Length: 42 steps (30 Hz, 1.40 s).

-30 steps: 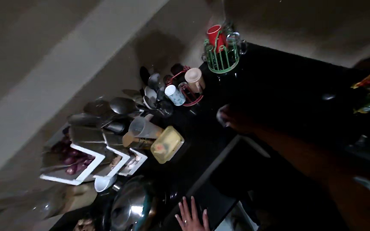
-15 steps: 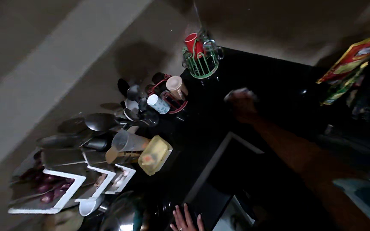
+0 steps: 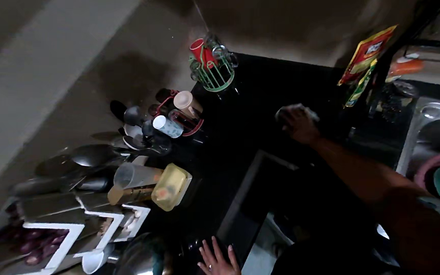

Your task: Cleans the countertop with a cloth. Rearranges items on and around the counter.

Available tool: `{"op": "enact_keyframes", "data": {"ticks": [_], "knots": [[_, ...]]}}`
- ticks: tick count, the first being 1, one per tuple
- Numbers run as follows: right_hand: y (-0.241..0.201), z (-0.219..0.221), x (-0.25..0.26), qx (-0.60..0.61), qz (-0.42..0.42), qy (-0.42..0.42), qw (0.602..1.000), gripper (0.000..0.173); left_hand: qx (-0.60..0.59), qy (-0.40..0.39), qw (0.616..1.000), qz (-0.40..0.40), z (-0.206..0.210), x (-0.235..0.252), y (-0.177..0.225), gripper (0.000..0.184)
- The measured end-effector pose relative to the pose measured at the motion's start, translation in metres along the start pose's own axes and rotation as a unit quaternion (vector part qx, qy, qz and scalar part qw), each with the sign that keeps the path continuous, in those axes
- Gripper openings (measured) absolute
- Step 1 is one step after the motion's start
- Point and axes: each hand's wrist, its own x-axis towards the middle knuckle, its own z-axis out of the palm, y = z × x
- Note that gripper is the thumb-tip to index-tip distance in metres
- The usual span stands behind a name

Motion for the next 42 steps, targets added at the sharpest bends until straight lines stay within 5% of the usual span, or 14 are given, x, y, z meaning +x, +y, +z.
{"op": "enact_keyframes", "data": {"ticks": [2,4,7,11,15,18,21,24,28,31,35,39,42], "knots": [[0.042,-0.008,0.036,-0.003,0.101,0.070,0.992,0.058,0.002,0.002,1.000,-0.001,-0.001,0.000,0.000,0.075],[0.057,-0.030,0.059,0.022,0.200,0.044,0.979,0.063,-0.001,0.011,1.000,0.002,0.000,0.001,0.000,0.075],[0.049,-0.037,0.063,0.025,0.224,0.018,0.974,0.066,0.002,0.020,1.000,0.001,0.003,-0.002,-0.001,0.075],[-0.023,-0.005,-0.023,-0.013,0.026,0.023,0.999,0.062,-0.004,0.013,1.000,-0.004,0.003,0.000,-0.002,0.076],[-0.111,0.016,-0.164,0.040,-0.181,-0.184,0.965,0.061,0.003,0.015,1.000,0.002,0.000,0.001,0.002,0.076],[-0.117,-0.003,-0.207,0.070,-0.228,-0.272,0.932,0.058,0.006,0.024,1.000,0.006,0.000,0.001,0.002,0.076],[-0.074,-0.028,-0.169,0.037,-0.121,-0.218,0.968,0.056,-0.009,0.012,1.000,0.002,-0.002,0.000,0.004,0.074],[0.003,-0.010,-0.101,0.011,-0.022,-0.027,0.999,0.055,-0.008,0.016,1.000,-0.001,0.000,0.002,0.002,0.074],[0.038,-0.024,-0.035,0.029,0.210,0.015,0.977,0.065,-0.012,0.017,1.000,0.003,0.002,-0.002,0.002,0.074],[0.042,-0.024,-0.024,0.020,0.265,0.042,0.963,0.068,-0.023,0.026,0.999,0.003,0.003,0.000,-0.002,0.073],[0.016,-0.017,-0.081,-0.006,0.176,0.015,0.984,0.070,-0.024,0.015,1.000,-0.002,0.001,-0.001,0.001,0.071],[-0.049,-0.003,-0.209,0.000,-0.007,-0.093,0.996,0.067,-0.022,0.012,1.000,-0.002,-0.003,-0.002,0.002,0.071],[-0.054,-0.016,-0.297,0.033,-0.094,-0.167,0.981,0.059,-0.021,0.013,1.000,0.001,-0.003,-0.002,0.003,0.070]]}}
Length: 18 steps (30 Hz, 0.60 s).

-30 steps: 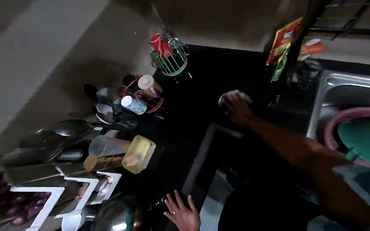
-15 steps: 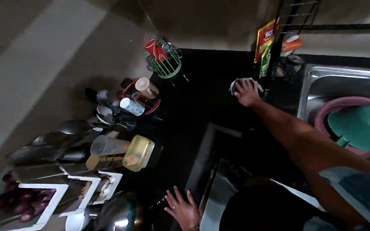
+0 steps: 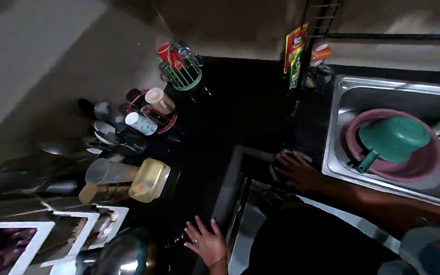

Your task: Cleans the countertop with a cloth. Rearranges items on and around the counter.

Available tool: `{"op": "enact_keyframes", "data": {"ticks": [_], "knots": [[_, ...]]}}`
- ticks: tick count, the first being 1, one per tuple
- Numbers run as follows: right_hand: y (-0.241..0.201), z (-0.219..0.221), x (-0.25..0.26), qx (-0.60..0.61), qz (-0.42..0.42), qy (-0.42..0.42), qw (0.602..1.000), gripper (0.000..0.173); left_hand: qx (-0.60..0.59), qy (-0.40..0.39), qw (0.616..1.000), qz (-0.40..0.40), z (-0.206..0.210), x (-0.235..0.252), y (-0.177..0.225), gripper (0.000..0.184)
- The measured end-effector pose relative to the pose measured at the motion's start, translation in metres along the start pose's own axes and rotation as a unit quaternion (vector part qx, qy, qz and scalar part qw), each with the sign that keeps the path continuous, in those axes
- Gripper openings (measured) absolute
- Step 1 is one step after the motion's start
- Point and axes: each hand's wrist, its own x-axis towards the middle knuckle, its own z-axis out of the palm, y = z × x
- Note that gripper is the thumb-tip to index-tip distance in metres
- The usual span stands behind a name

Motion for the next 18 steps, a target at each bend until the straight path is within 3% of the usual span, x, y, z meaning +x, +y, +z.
{"op": "enact_keyframes", "data": {"ticks": [2,4,8,10,12,13,18], "knots": [[0.014,-0.011,-0.025,-0.002,0.011,-0.013,1.000,0.057,0.003,0.000,1.000,0.001,0.000,0.001,0.000,0.070],[0.046,-0.027,-0.025,-0.022,0.057,0.042,0.997,0.057,0.007,-0.001,1.000,0.003,0.001,0.001,0.000,0.069],[0.140,-0.047,0.014,-0.071,0.184,0.154,0.968,0.059,0.019,-0.004,1.000,0.003,-0.005,0.002,0.003,0.067],[0.148,-0.058,0.039,-0.055,0.271,0.179,0.944,0.061,0.016,-0.011,1.000,0.000,-0.009,0.001,0.003,0.067],[0.117,-0.060,0.058,-0.022,0.337,0.187,0.923,0.065,0.011,-0.012,1.000,-0.004,-0.011,0.000,0.002,0.067],[0.093,-0.055,0.062,-0.016,0.329,0.183,0.926,0.067,0.009,-0.012,1.000,-0.007,-0.011,0.001,0.002,0.067],[-0.045,-0.005,0.091,-0.053,0.022,0.060,0.997,0.064,0.004,-0.051,0.998,-0.036,-0.016,0.003,0.004,0.065]]}}
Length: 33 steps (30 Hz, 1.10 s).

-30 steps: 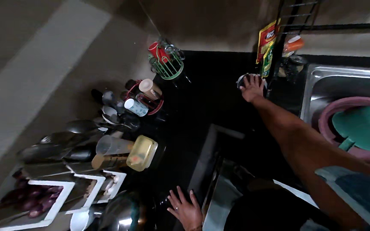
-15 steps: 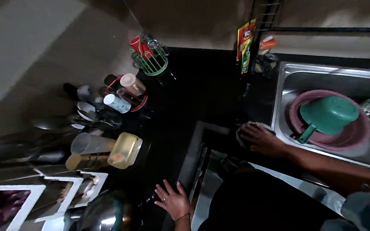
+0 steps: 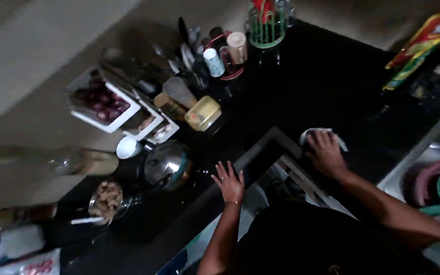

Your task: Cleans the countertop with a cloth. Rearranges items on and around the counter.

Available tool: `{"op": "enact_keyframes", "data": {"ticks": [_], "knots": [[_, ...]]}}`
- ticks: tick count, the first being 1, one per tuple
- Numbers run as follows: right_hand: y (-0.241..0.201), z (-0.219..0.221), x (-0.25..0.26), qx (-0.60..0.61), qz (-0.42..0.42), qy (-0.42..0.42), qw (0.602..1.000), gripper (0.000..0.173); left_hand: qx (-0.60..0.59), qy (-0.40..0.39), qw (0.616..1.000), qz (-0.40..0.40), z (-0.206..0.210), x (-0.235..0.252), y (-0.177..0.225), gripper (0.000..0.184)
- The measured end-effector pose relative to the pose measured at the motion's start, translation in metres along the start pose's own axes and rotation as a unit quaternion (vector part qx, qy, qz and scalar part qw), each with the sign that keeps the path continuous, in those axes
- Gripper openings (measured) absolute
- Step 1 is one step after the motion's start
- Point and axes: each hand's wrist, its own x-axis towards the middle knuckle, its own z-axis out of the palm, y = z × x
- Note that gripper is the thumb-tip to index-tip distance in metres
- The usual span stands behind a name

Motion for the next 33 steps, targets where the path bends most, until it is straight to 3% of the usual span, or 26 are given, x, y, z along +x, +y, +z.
{"op": "enact_keyframes", "data": {"ticks": [3,6,7,9,13,15,17,19,21,24,27,29,31,33], "knots": [[-0.068,0.024,0.039,0.013,-0.139,-0.094,0.986,0.062,-0.009,-0.017,1.000,-0.012,-0.003,0.001,0.000,0.065],[-0.098,0.027,0.086,-0.005,-0.219,-0.163,0.962,0.057,-0.023,-0.021,0.999,-0.016,-0.002,0.003,0.000,0.066],[-0.096,0.026,0.101,-0.012,-0.243,-0.152,0.958,0.054,-0.026,-0.022,0.999,-0.015,-0.003,0.004,-0.001,0.067],[-0.060,0.027,0.134,0.002,-0.257,-0.038,0.966,0.051,-0.031,-0.027,0.999,-0.010,-0.005,0.003,-0.003,0.067],[0.055,0.002,0.211,-0.040,-0.040,0.060,0.997,0.062,-0.073,0.034,0.997,0.016,-0.002,-0.002,-0.006,0.064],[0.063,-0.021,0.227,-0.015,0.070,0.057,0.996,0.064,-0.106,0.076,0.991,0.024,-0.001,-0.004,-0.007,0.063],[0.034,-0.025,0.231,0.005,0.119,0.061,0.991,0.067,-0.153,0.087,0.984,0.013,-0.002,-0.007,-0.008,0.063],[-0.027,-0.014,0.214,-0.008,0.048,0.044,0.998,0.066,-0.196,0.092,0.976,0.001,-0.002,-0.008,-0.009,0.064],[-0.098,0.007,0.178,-0.018,-0.099,-0.011,0.995,0.060,-0.244,0.104,0.964,-0.005,-0.002,-0.007,-0.011,0.063],[-0.167,0.054,0.103,0.026,-0.325,-0.139,0.935,0.057,-0.300,0.113,0.947,-0.020,-0.027,0.008,-0.012,0.062],[-0.180,0.070,0.063,0.028,-0.427,-0.234,0.873,0.055,-0.312,0.101,0.944,-0.037,-0.073,0.039,-0.017,0.060],[-0.158,0.052,0.074,0.029,-0.382,-0.218,0.898,0.052,-0.323,0.075,0.942,-0.057,-0.096,0.063,-0.020,0.061],[-0.111,0.041,0.101,0.027,-0.282,-0.073,0.956,0.053,-0.347,0.045,0.934,-0.078,-0.107,0.088,-0.024,0.064],[-0.045,0.029,0.143,-0.008,-0.158,0.029,0.987,0.064,-0.369,0.009,0.923,-0.106,-0.110,0.113,-0.027,0.066]]}}
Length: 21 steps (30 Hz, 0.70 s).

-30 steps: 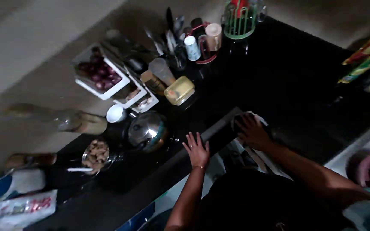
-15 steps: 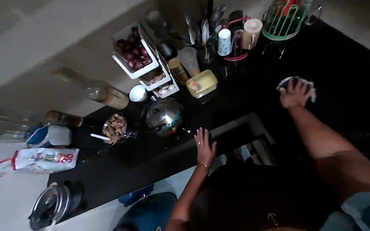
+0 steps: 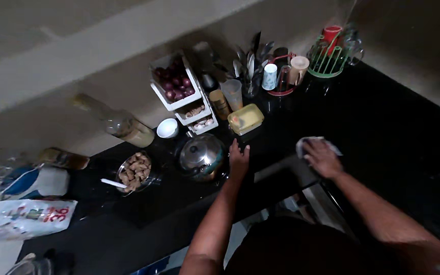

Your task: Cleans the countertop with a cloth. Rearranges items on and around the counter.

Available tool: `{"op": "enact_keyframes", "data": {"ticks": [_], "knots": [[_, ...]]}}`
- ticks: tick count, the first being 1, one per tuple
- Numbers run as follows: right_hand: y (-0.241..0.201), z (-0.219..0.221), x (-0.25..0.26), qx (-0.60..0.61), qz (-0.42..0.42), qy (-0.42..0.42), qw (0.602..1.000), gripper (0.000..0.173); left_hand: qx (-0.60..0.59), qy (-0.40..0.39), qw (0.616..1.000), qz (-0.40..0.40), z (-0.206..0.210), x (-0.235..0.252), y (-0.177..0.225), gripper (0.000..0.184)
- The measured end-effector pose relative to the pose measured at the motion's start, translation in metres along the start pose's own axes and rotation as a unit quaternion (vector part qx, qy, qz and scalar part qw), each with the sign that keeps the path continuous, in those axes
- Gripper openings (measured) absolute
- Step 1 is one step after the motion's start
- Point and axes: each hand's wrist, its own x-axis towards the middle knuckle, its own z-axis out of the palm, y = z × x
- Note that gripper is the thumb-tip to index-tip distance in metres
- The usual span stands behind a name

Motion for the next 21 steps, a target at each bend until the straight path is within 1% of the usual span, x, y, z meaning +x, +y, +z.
{"op": "enact_keyframes", "data": {"ticks": [2,4,6,8,9,11,14,17,21], "knots": [[0.070,-0.020,0.016,-0.037,0.121,0.023,0.992,0.069,-0.008,-0.018,0.998,-0.054,0.004,0.023,0.005,0.066],[0.116,-0.038,0.031,-0.044,0.212,0.037,0.975,0.068,-0.032,-0.028,0.994,-0.102,0.012,0.042,0.005,0.065],[0.132,-0.050,0.056,-0.033,0.290,0.041,0.955,0.068,-0.082,-0.025,0.988,-0.132,0.021,0.056,0.001,0.063],[0.128,-0.056,0.091,-0.016,0.346,0.050,0.937,0.070,-0.152,0.003,0.972,-0.177,0.027,0.071,0.003,0.060],[0.122,-0.055,0.107,-0.007,0.359,0.051,0.932,0.071,-0.190,0.027,0.961,-0.201,0.029,0.077,0.004,0.057],[0.107,-0.053,0.139,0.002,0.353,0.040,0.935,0.071,-0.254,0.062,0.936,-0.236,0.033,0.086,0.009,0.053],[0.080,-0.047,0.187,0.003,0.314,0.007,0.950,0.071,-0.297,0.101,0.912,-0.265,0.037,0.099,0.011,0.046],[0.049,-0.039,0.229,0.010,0.262,-0.020,0.965,0.069,-0.323,0.132,0.898,-0.268,0.040,0.107,0.011,0.043],[0.006,-0.017,0.254,0.023,0.174,-0.034,0.984,0.068,-0.332,0.149,0.890,-0.274,0.040,0.099,0.016,0.036]]}}
